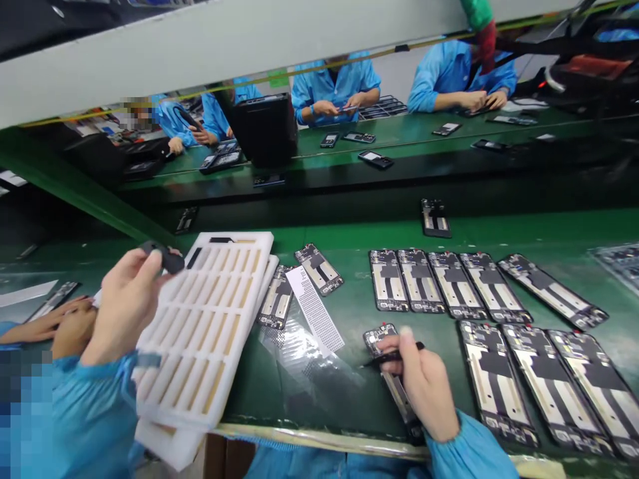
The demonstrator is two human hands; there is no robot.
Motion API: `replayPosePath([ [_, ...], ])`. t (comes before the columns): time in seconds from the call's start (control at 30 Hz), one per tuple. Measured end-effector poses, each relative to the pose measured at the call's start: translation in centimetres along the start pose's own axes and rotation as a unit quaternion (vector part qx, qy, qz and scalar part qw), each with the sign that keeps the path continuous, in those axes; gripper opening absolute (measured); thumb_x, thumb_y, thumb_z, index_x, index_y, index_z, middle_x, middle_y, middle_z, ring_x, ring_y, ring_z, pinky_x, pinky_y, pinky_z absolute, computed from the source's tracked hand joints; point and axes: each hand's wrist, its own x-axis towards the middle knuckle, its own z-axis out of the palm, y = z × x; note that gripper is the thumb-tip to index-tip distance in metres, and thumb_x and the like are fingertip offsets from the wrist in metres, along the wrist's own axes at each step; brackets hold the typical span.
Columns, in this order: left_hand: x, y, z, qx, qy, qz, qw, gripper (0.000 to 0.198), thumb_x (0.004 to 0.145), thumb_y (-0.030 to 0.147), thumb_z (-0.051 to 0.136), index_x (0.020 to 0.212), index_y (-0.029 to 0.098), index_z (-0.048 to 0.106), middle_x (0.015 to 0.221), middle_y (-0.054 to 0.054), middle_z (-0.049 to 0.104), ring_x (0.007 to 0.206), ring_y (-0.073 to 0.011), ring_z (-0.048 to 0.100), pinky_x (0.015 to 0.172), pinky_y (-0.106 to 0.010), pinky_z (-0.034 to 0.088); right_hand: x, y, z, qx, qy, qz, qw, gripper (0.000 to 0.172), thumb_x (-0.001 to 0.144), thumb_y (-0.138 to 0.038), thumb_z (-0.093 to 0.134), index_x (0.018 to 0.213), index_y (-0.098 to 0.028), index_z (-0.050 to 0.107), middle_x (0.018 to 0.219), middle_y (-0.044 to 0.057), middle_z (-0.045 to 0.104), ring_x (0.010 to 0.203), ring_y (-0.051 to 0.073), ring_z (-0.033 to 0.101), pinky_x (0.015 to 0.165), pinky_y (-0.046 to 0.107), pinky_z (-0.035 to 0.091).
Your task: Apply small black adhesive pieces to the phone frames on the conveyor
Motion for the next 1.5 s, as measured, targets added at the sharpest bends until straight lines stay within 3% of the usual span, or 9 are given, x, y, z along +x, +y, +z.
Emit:
replayPosePath([
  [0.07, -4.5, 1.9, -1.8, -0.226, -0.128, -0.104, 0.960, 0.040, 0.100, 0.051, 0.039, 0.117, 0.023, 0.062, 0.122, -0.008, 0.070, 0.106, -0.0254, 0.067, 0.079, -0.038, 0.060, 0.2, -0.1, 2.3, 0.042, -0.071, -0.006, 0.997, 0.070, 0.091, -0.077, 0.044, 0.076, -0.017, 0.075, 0.061, 0.009, 0.074, 0.056, 0.022, 0.073, 0.050, 0.028, 0.059],
  [0.23, -17.9, 4.8, -1.6, -0.512, -0.318, -0.373, 0.705, 0.043, 0.079, 0.040, 0.076, 0.116, 0.020, 0.071, 0.097, -0.011, 0.067, 0.085, -0.0247, 0.067, 0.070, -0.036, 0.057, -1.0, 1.0, 6.3, 0.020, -0.236, -0.072, 0.969, 0.042, 0.099, -0.054, 0.054, 0.084, -0.018, 0.072, 0.075, 0.005, 0.077, 0.069, 0.019, 0.076, 0.063, 0.024, 0.059],
  [0.37, -26.5, 3.9, 1.7, -0.315, -0.369, -0.219, 0.847, 0.016, 0.090, 0.037, 0.066, 0.097, 0.026, 0.075, 0.074, -0.004, 0.066, 0.066, -0.0186, 0.062, 0.064, -0.029, 0.052, -2.8, 1.5, 7.0, -0.020, -0.281, -0.123, 0.952, 0.032, 0.103, -0.041, 0.051, 0.091, -0.020, 0.071, 0.082, 0.003, 0.077, 0.076, 0.018, 0.076, 0.072, 0.023, 0.059],
  [0.5, -30.7, 2.5, 4.3, -0.048, -0.348, 0.131, 0.927, 0.072, 0.083, 0.005, 0.050, 0.149, 0.034, 0.049, 0.147, -0.012, 0.058, 0.094, -0.0257, 0.071, 0.080, -0.035, 0.058, -4.0, 2.0, 6.8, -0.062, -0.265, -0.164, 0.948, 0.027, 0.103, -0.035, 0.050, 0.092, -0.021, 0.071, 0.085, 0.004, 0.077, 0.078, 0.018, 0.076, 0.074, 0.024, 0.058],
  [0.73, -30.8, 2.1, 5.3, 0.114, -0.408, 0.235, 0.875, 0.090, 0.071, -0.005, 0.052, 0.154, 0.027, 0.042, 0.160, -0.014, 0.039, 0.087, -0.0266, 0.072, 0.069, -0.037, 0.062, -4.9, 3.2, 7.2, -0.078, -0.244, -0.163, 0.953, 0.029, 0.103, -0.035, 0.050, 0.100, -0.022, 0.076, 0.092, 0.007, 0.079, 0.087, 0.023, 0.078, 0.080, 0.029, 0.063],
  [0.9, -28.9, 3.8, 5.5, -0.203, -0.373, -0.015, 0.905, 0.046, 0.087, 0.016, 0.061, 0.131, 0.030, 0.065, 0.128, -0.013, 0.071, 0.094, -0.0278, 0.072, 0.081, -0.038, 0.060, -5.8, 2.2, 6.9, 0.041, -0.165, -0.095, 0.981, 0.034, 0.100, -0.042, 0.054, 0.095, -0.021, 0.080, 0.096, 0.009, 0.081, 0.087, 0.025, 0.079, 0.073, 0.028, 0.066],
  [1.03, -27.0, 7.4, 6.4, -0.550, -0.266, -0.348, 0.711, 0.040, 0.096, 0.059, 0.051, 0.110, 0.025, 0.066, 0.077, -0.005, 0.070, 0.043, -0.0108, 0.051, 0.037, -0.020, 0.038, -6.4, 0.4, 6.6, 0.124, -0.121, -0.057, 0.983, 0.034, 0.099, -0.046, 0.057, 0.094, -0.022, 0.081, 0.093, 0.010, 0.081, 0.075, 0.023, 0.079, 0.068, 0.028, 0.067],
  [1.17, -25.4, 9.9, 6.7, -0.674, -0.257, -0.437, 0.538, 0.050, 0.096, 0.066, 0.046, 0.102, 0.021, 0.067, 0.068, -0.002, 0.065, 0.038, -0.0063, 0.043, 0.036, -0.017, 0.033, -6.2, -0.5, 6.7, 0.109, -0.125, -0.074, 0.983, 0.034, 0.099, -0.046, 0.058, 0.097, -0.022, 0.081, 0.096, 0.011, 0.081, 0.085, 0.026, 0.079, 0.078, 0.034, 0.067],
  [1.5, -24.7, 10.3, 6.5, -0.672, -0.260, -0.442, 0.534, 0.046, 0.090, 0.061, 0.062, 0.098, 0.016, 0.071, 0.067, -0.003, 0.063, 0.049, -0.0112, 0.054, 0.038, -0.018, 0.043, -6.0, -1.6, 6.8, 0.049, -0.092, -0.136, 0.985, 0.031, 0.100, -0.041, 0.057, 0.096, -0.024, 0.082, 0.093, 0.008, 0.082, 0.085, 0.022, 0.079, 0.075, 0.026, 0.065],
])
